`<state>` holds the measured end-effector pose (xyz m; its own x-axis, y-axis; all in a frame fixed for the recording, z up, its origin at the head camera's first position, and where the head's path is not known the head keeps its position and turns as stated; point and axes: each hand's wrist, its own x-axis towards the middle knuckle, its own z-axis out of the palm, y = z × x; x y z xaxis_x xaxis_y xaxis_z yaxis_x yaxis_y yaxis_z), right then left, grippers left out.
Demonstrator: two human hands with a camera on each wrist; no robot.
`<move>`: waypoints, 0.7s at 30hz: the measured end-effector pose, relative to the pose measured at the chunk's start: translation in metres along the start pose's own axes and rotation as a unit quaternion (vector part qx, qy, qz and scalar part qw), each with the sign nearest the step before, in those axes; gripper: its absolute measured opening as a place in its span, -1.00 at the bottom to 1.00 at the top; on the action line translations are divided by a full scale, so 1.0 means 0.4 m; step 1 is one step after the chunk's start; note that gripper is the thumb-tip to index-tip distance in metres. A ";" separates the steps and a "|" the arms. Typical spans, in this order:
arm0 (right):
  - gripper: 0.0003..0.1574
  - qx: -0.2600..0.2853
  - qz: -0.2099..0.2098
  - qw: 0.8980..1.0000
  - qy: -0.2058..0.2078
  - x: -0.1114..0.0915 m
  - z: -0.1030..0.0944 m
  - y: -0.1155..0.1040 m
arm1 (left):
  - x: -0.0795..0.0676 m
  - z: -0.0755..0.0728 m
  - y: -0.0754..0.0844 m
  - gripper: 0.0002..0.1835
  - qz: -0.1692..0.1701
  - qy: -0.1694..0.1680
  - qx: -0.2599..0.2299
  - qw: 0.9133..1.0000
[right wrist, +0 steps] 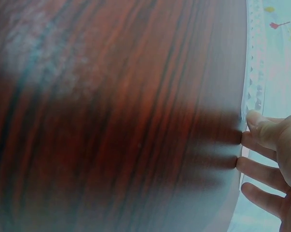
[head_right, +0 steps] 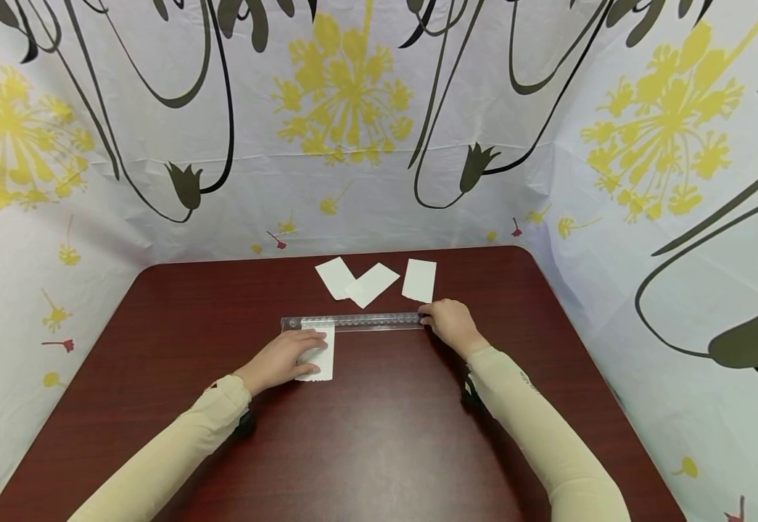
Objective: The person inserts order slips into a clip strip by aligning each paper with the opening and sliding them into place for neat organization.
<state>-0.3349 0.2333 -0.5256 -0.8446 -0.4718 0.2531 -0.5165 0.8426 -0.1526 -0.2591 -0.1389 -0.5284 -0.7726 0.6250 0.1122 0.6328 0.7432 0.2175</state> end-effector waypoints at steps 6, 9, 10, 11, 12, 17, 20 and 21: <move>-0.78 0.000 0.000 1.000 -0.001 -0.003 0.000 0.000 | -0.001 0.002 -0.001 -0.50 -0.001 0.000 0.002 1.000; -0.78 0.002 0.001 1.000 -0.003 -0.002 0.000 0.002 | 0.001 0.003 -0.003 -0.50 0.001 0.000 0.004 1.000; -0.77 0.003 0.000 1.000 -0.003 -0.002 0.000 0.002 | 0.002 0.003 -0.004 -0.50 0.001 0.000 0.003 1.000; -0.78 0.004 0.000 1.000 -0.002 -0.002 0.000 0.002 | 0.002 0.003 -0.003 -0.50 0.002 -0.001 0.004 1.000; -0.79 0.004 0.000 1.000 -0.002 -0.002 0.001 0.003 | 0.003 0.003 -0.003 -0.50 0.001 -0.001 0.004 1.000; -0.79 0.003 -0.001 1.000 0.002 -0.003 0.000 0.004 | 0.004 -0.003 0.004 -0.50 0.000 -0.003 0.005 1.000; -0.78 0.002 -0.005 1.000 0.005 -0.004 0.000 0.003 | 0.006 -0.004 0.006 -0.49 0.000 -0.005 0.001 1.000; -0.77 0.002 -0.006 1.000 0.006 -0.004 -0.001 0.003 | 0.007 -0.003 0.007 -0.49 0.000 -0.006 -0.001 1.000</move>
<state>-0.3343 0.2350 -0.5259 -0.8369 -0.4785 0.2658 -0.5267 0.8361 -0.1532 -0.2596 -0.1355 -0.5262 -0.7712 0.6286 0.1004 0.6334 0.7423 0.2186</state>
